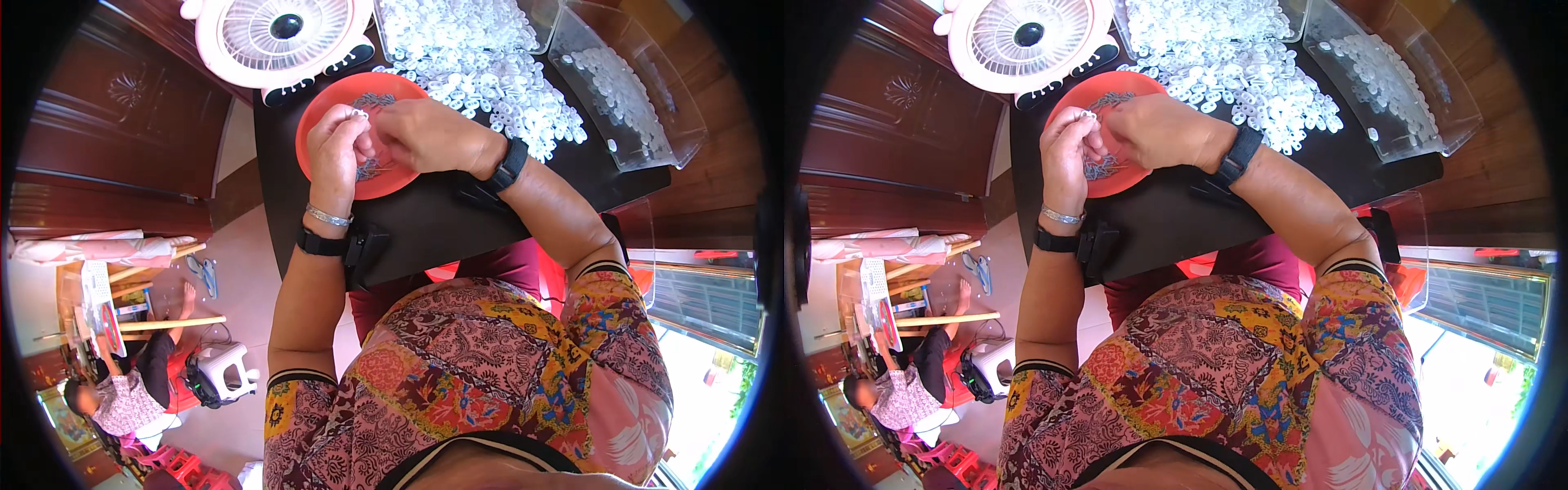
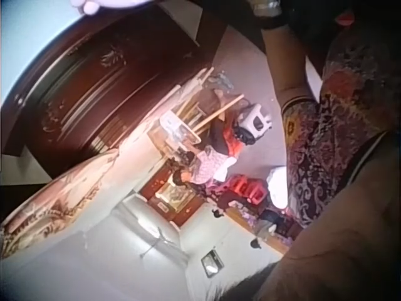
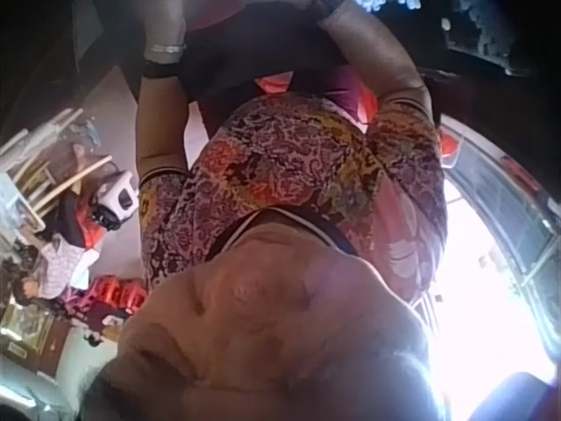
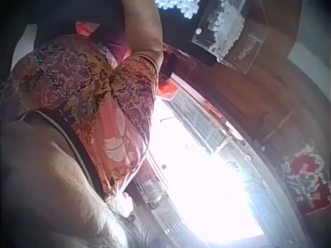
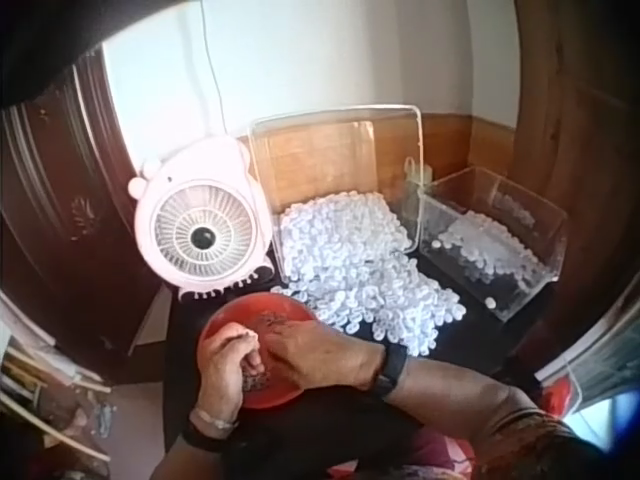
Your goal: The recorder is manually assembling small white plastic rings onto circular wire frames at a table.
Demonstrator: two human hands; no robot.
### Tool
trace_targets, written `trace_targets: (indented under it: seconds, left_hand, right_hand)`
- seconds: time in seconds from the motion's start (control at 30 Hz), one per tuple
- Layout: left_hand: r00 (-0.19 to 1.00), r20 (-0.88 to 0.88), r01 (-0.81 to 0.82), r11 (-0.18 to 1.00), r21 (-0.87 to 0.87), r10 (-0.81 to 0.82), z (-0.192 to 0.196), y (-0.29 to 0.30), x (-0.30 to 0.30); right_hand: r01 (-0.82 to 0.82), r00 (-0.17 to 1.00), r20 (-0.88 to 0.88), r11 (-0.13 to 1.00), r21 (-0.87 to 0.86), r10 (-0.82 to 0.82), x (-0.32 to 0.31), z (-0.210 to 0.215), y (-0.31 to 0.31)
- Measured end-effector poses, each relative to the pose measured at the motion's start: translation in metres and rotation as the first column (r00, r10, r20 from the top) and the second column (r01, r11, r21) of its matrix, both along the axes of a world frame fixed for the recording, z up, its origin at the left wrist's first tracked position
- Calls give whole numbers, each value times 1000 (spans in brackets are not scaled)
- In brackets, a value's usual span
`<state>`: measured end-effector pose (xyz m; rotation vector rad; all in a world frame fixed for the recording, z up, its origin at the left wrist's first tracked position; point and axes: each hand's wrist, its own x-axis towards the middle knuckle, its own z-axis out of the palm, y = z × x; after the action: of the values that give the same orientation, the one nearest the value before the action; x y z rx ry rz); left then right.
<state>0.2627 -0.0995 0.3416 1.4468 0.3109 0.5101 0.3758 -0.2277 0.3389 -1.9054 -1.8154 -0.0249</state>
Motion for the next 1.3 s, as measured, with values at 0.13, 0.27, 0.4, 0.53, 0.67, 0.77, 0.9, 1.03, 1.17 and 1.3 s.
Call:
trace_targets:
  seconds: [0.13, 0.27, 0.4, 0.53, 0.67, 0.77, 0.9, 1.03, 1.17, 1.3]
  left_hand:
    - [999, -26, 41, 999, -27, -41, 0, -3, -1]
    - [999, -16, 38, 997, -67, -39, 1, -3, -2]
    - [1000, 1, 4, 999, -53, -4, 0, 4, -3]
    - [1000, -8, 7, 999, -44, -7, -2, 4, -2]
    - [1000, -18, -4, 999, -38, 3, -1, 4, -2]
    - [997, -68, -24, 998, -63, 19, -2, 4, -2]
    - [993, -114, -41, 992, -121, 28, -3, 2, -1]
    - [993, -116, -19, 991, -129, 4, -3, 1, 0]
    - [995, -104, -5, 991, -134, -9, -3, 0, 0]
    - [995, -97, -22, 989, -143, 8, -2, 0, -1]
  right_hand:
    - [58, 970, -240, 987, 149, -21, 8, 7, -5]
    - [191, 947, -289, 970, 153, -141, 15, 6, -8]
    - [61, 991, -129, 973, 222, -32, 17, -2, -8]
    - [84, 994, -74, 988, 132, -75, 10, -2, -9]
    - [104, 994, 20, 995, 9, -104, 14, -4, -12]
    - [58, 998, 22, 994, -98, -56, 17, 5, -16]
    - [85, 994, -47, 974, -210, -97, 16, 18, -19]
    - [90, 995, 36, 996, 24, -91, 16, 5, -12]
    - [54, 970, 240, 999, -6, -51, 15, 0, -4]
    - [54, 948, 313, 998, 17, -56, 13, -8, 0]
